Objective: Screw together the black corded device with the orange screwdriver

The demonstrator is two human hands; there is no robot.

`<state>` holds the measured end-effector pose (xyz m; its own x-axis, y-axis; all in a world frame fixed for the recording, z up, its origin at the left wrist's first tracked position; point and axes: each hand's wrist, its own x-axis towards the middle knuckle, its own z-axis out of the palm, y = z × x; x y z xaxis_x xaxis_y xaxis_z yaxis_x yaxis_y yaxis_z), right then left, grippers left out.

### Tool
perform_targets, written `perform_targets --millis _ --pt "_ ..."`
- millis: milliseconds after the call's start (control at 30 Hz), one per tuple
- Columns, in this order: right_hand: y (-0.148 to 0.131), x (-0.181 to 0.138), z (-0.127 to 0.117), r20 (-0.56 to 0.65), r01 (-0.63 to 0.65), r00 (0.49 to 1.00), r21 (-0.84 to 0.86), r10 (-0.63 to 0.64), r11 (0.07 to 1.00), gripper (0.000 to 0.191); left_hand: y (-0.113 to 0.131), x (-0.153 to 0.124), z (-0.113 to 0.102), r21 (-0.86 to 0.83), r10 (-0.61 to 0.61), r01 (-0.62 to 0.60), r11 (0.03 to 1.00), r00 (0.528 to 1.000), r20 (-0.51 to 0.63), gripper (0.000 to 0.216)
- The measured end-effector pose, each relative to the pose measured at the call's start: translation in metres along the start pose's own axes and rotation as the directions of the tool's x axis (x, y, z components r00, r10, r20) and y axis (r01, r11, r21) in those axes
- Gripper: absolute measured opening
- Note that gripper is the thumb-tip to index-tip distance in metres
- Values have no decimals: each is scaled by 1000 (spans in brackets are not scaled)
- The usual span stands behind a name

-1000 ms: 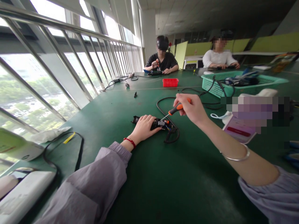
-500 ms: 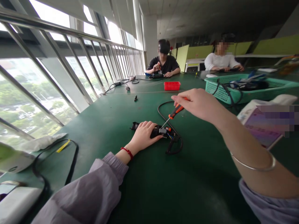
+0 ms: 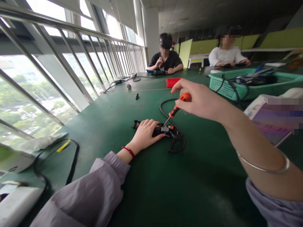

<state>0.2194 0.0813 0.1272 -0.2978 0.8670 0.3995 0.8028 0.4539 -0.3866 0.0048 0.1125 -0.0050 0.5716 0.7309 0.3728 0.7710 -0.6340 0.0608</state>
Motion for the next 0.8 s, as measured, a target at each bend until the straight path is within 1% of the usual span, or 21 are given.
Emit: perform_targets --millis 33,67,100,200,233,300,367,433,500,533,633,700,733,800 --pt "-1 0 0 14 -4 1000 17 4 1000 29 0 0 0 3 1 -1 1000 1000 -1 54" --pt "-2 -1 0 23 -13 1000 17 13 1000 28 0 0 1 6 0 0 1000 1000 -2 54" --pt "-3 -2 0 24 -24 999 -2 24 1000 25 -1 0 1 8 -2 2 1000 1000 -3 54" --pt "-5 -3 0 -5 -29 1000 -87 29 996 33 0 0 1 6 -6 6 1000 1000 -4 53" --pt "-5 -3 0 -13 -19 1000 -94 18 995 30 0 0 1 4 -5 5 1000 1000 -3 53" --pt "-6 -3 0 -11 3 1000 -59 -3 998 24 0 0 1 3 -3 3 1000 1000 -4 53" --pt "-6 -2 1 10 0 1000 -9 1 1000 28 1 0 0 5 -2 2 1000 1000 -5 53" --pt "-7 -2 1 31 -37 999 -5 37 999 25 1 0 0 3 -4 4 1000 1000 -5 53" --pt "-9 -2 0 37 -67 997 -37 68 997 36 1 0 0 -4 -7 7 1000 1000 -5 52" --pt "-9 -2 0 32 -68 997 -51 70 996 37 1 0 0 -7 -7 7 1000 1000 -7 52" --pt "-11 -3 -1 20 -47 999 -54 49 997 24 1 0 0 -13 -7 6 1000 1000 -11 52" --pt "-12 -4 -1 8 -64 998 -71 64 995 24 1 0 -1 -12 -6 6 1000 1000 -9 52" --pt "-12 -5 -1 3 -81 997 -97 82 992 26 2 0 -1 -12 -7 7 1000 1000 -5 52" --pt "-12 -5 0 -15 -103 995 -151 102 983 36 2 0 -1 -13 -10 10 1000 1000 -5 52"
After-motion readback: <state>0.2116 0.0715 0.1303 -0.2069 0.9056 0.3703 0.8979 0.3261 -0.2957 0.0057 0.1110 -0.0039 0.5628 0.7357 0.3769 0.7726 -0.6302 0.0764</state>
